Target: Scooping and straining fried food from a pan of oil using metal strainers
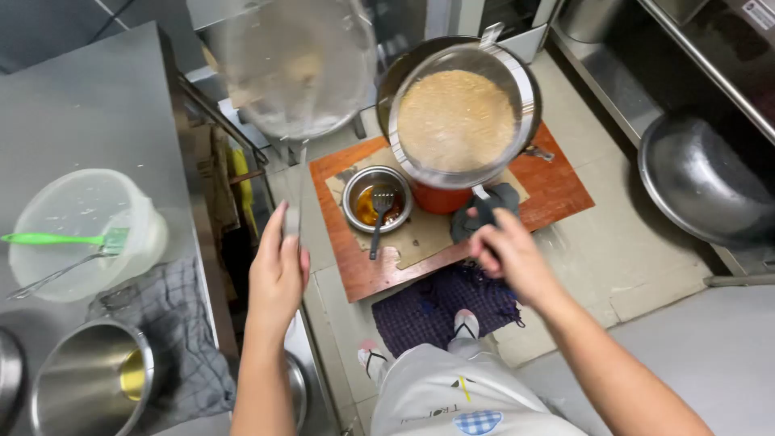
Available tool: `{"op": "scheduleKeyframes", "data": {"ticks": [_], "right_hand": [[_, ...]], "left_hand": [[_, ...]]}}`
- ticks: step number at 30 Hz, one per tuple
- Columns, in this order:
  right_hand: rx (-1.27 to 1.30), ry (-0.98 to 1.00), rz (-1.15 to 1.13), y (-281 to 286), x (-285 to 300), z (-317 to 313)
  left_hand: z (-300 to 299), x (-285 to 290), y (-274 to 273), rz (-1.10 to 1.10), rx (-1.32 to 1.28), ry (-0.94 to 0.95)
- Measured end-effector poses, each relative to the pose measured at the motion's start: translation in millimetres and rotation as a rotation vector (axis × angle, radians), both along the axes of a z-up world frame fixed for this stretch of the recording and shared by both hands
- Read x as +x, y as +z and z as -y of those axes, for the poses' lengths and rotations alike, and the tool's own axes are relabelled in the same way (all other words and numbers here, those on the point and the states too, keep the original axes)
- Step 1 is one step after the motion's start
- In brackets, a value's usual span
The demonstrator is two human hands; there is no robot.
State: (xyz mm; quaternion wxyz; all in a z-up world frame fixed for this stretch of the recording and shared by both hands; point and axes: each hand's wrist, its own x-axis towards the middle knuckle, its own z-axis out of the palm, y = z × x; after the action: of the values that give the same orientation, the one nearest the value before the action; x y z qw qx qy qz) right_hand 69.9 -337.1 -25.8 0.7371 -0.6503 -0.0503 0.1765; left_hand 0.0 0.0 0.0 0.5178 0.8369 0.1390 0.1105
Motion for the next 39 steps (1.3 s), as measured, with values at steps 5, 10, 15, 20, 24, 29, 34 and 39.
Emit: {"op": "scheduleKeyframes", "data": {"ticks": [5, 10, 15, 20, 24, 29, 34, 39], "right_hand": [[-0.023, -0.2, 0.057, -34.8, 40.3, 108.6], [-0.009, -0.296, 0.052, -36.1, 52.5, 151.0], [-0.054, -0.361, -0.099, -21.7, 49.5, 158.1], [-0.059, -0.396, -0.113, -27.9, 44.6, 162.2], [-0.063, -0.43, -0.138, -32.1, 40.0, 165.1], [-0.055, -0.5, -0.149, -37.3, 34.6, 171.1], [-0.07, -0.528, -0.163, -32.9, 32.0, 174.3], [-0.21, -0.494, -0.214, -17.7, 30.2, 174.8]], "left_hand": [[47.1, 105.7, 0.7, -0.246, 0.41, -0.128], [59.5, 195.0, -48.5, -0.373, 0.709, -0.125], [56.5, 256.9, -60.5, -0.354, 0.963, -0.177], [53.3, 275.5, -33.5, -0.469, 0.943, -0.236], [69.6, 242.7, 24.8, -0.802, 0.747, -0.266], [51.5, 233.4, -17.6, -0.826, 0.52, -0.447], [66.0, 230.9, -60.5, -0.903, 0.161, -0.52], [91.7, 229.2, -91.7, -0.823, -0.54, -0.429]]}}
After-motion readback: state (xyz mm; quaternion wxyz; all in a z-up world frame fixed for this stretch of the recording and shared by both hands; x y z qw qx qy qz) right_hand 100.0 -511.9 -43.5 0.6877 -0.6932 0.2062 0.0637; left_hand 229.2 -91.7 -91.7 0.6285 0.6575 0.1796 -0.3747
